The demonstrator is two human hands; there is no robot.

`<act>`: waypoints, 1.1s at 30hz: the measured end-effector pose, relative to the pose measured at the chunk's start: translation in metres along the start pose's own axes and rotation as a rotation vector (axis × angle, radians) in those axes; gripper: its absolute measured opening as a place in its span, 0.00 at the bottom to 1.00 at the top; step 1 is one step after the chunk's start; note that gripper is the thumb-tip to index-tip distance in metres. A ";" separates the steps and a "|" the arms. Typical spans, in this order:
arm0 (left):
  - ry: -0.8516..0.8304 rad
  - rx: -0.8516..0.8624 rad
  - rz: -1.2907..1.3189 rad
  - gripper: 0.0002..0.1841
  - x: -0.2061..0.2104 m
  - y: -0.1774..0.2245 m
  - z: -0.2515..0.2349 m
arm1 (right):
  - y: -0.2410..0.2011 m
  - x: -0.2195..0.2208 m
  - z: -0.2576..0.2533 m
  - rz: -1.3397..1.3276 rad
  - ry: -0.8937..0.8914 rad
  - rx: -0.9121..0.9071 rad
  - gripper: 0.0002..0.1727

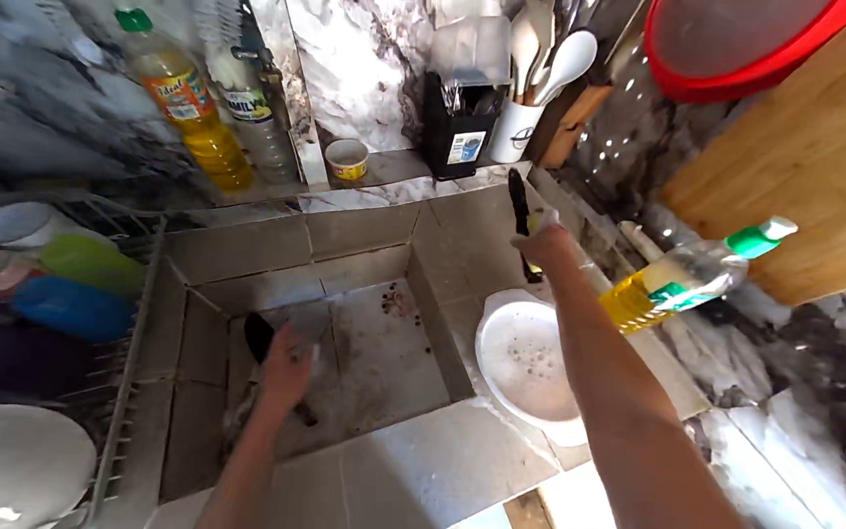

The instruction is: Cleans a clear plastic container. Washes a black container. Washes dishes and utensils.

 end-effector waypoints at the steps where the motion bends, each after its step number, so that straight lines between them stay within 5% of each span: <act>1: -0.055 0.067 0.071 0.35 0.013 0.025 -0.005 | -0.023 0.004 0.017 -0.156 -0.012 -0.049 0.47; 6: -0.417 0.221 0.487 0.32 0.060 0.090 -0.025 | -0.085 0.102 0.128 -0.770 -0.325 -0.243 0.35; 10: -0.337 0.033 0.520 0.18 0.051 0.062 -0.017 | -0.091 0.142 0.185 -0.497 -0.420 -0.353 0.42; 14: -0.251 -0.092 0.120 0.19 0.037 0.029 -0.011 | -0.095 0.130 0.205 -0.175 -0.363 -0.438 0.39; 16: -0.197 -0.089 0.038 0.18 0.030 0.020 -0.003 | -0.099 0.132 0.231 -0.166 -0.271 -0.639 0.30; 18: -0.131 -0.009 0.117 0.21 0.025 0.013 0.016 | -0.105 0.146 0.255 -0.124 -0.370 -0.893 0.23; 21: -0.162 0.066 0.044 0.20 0.021 0.014 0.023 | -0.129 0.153 0.227 0.167 -0.458 -0.928 0.21; 24: -0.227 0.045 -0.005 0.23 0.017 0.021 0.027 | -0.144 0.151 0.193 -0.027 -0.008 -1.087 0.13; 27: -0.116 0.110 0.072 0.19 0.010 0.014 0.035 | -0.134 0.155 0.238 0.042 -0.412 -0.965 0.22; 29: -0.127 0.132 0.052 0.22 0.003 0.013 0.038 | -0.124 0.164 0.233 -0.007 -0.347 -1.093 0.19; 31: -0.196 0.086 -0.016 0.25 0.002 0.014 0.037 | -0.132 0.155 0.193 -0.070 -0.136 -1.043 0.16; 33: -0.230 0.033 -0.029 0.26 0.004 0.017 0.036 | -0.149 0.134 0.161 -0.236 -0.055 -0.742 0.17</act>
Point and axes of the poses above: each hand's wrist, its own z-axis away from the middle knuckle, its own x-axis out of the palm, y = z × x, the point moved 2 cm from there along -z, towards the middle knuckle, and after that the axes turned 7 degrees about x, right-handed, at the moved point
